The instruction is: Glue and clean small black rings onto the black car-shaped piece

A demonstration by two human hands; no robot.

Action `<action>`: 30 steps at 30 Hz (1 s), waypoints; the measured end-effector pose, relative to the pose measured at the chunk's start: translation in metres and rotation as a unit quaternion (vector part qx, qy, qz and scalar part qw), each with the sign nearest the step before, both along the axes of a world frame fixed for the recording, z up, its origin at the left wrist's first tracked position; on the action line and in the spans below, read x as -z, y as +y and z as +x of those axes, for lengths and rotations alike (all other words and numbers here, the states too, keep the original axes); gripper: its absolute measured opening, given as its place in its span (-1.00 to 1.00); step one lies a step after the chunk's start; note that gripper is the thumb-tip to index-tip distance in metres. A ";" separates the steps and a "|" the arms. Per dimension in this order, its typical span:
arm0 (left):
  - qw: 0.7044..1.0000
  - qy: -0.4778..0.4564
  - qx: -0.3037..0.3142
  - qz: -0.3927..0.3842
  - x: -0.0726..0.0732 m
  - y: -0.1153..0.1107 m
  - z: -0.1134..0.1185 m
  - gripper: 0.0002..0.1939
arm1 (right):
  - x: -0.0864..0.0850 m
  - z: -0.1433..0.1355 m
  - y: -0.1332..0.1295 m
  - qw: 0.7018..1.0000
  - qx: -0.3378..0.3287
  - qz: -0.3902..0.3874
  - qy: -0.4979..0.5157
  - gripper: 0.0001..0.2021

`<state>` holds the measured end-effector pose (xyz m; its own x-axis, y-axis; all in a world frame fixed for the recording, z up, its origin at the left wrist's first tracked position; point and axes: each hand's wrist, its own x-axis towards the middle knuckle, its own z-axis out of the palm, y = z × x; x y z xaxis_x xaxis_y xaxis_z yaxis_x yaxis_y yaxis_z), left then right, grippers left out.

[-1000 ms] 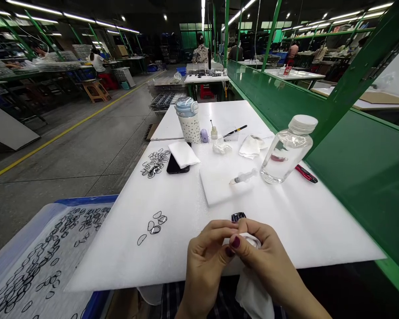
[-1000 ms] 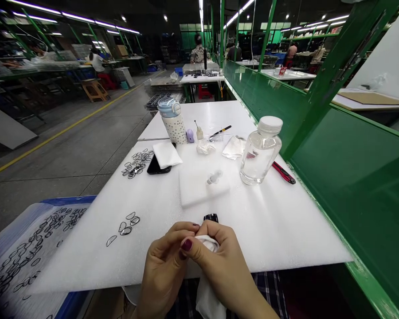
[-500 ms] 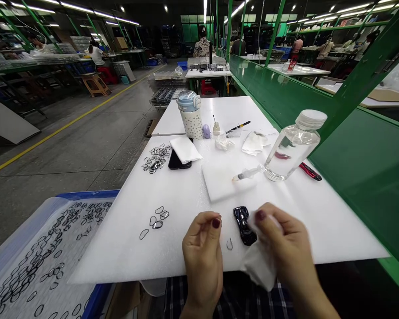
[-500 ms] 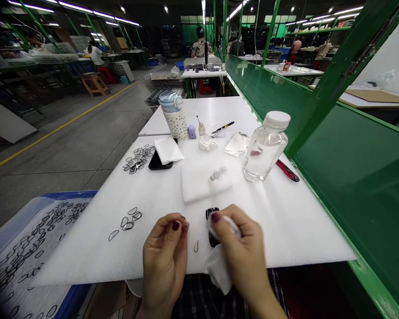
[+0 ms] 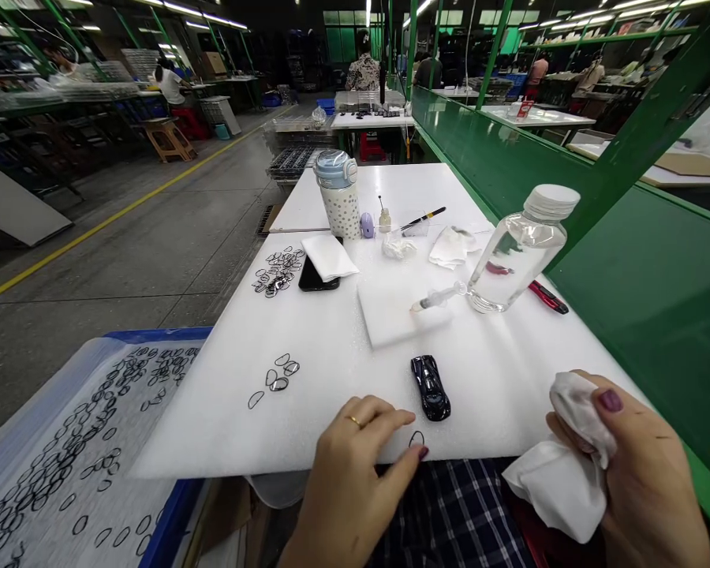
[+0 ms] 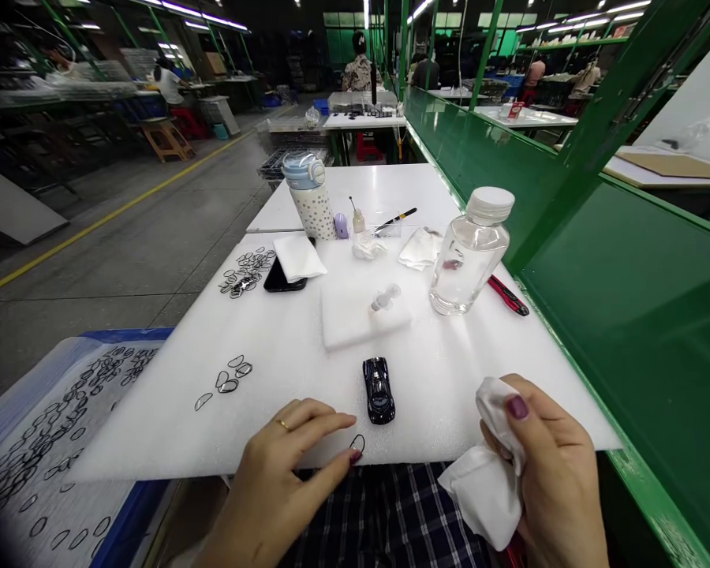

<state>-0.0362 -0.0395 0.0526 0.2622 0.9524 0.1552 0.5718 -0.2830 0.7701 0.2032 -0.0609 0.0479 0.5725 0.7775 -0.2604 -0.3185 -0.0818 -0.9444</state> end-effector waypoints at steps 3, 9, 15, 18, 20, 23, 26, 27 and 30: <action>0.996 0.032 -0.013 0.081 0.012 -0.011 0.007 -0.64 | 0.006 -0.006 -0.004 0.982 -0.172 -0.018 -0.080 -0.65; 0.990 0.051 -0.034 0.130 0.019 -0.012 0.012 -0.79 | -0.001 -0.035 -0.002 0.895 -0.392 0.002 -0.214 -0.75; 0.987 0.012 0.011 0.159 0.021 -0.011 0.012 -0.79 | 0.016 -0.052 0.001 0.834 -0.407 0.021 -0.372 -0.79; 0.978 0.003 0.016 0.209 0.029 -0.013 0.011 -0.77 | 0.019 -0.059 0.000 0.825 -0.394 0.033 -0.403 -0.79; 0.975 -0.015 0.010 0.223 0.030 -0.015 0.011 -0.74 | 0.015 -0.061 0.000 0.841 -0.392 0.036 -0.372 -0.78; 0.978 -0.145 0.027 0.147 0.024 -0.015 0.013 -0.71 | 0.003 -0.058 -0.002 0.883 -0.414 0.010 -0.220 -0.76; 0.943 -0.326 0.064 -0.010 0.014 -0.012 0.021 -0.80 | -0.009 -0.055 -0.003 0.898 -0.432 -0.038 -0.070 -0.68; 0.925 -0.368 0.072 -0.053 0.012 -0.011 0.024 -0.83 | -0.012 -0.055 -0.004 0.902 -0.428 -0.050 -0.038 -0.65; 0.868 -0.469 0.083 -0.140 0.012 -0.005 0.033 -0.84 | -0.016 -0.057 -0.002 0.913 -0.404 -0.058 0.015 -0.61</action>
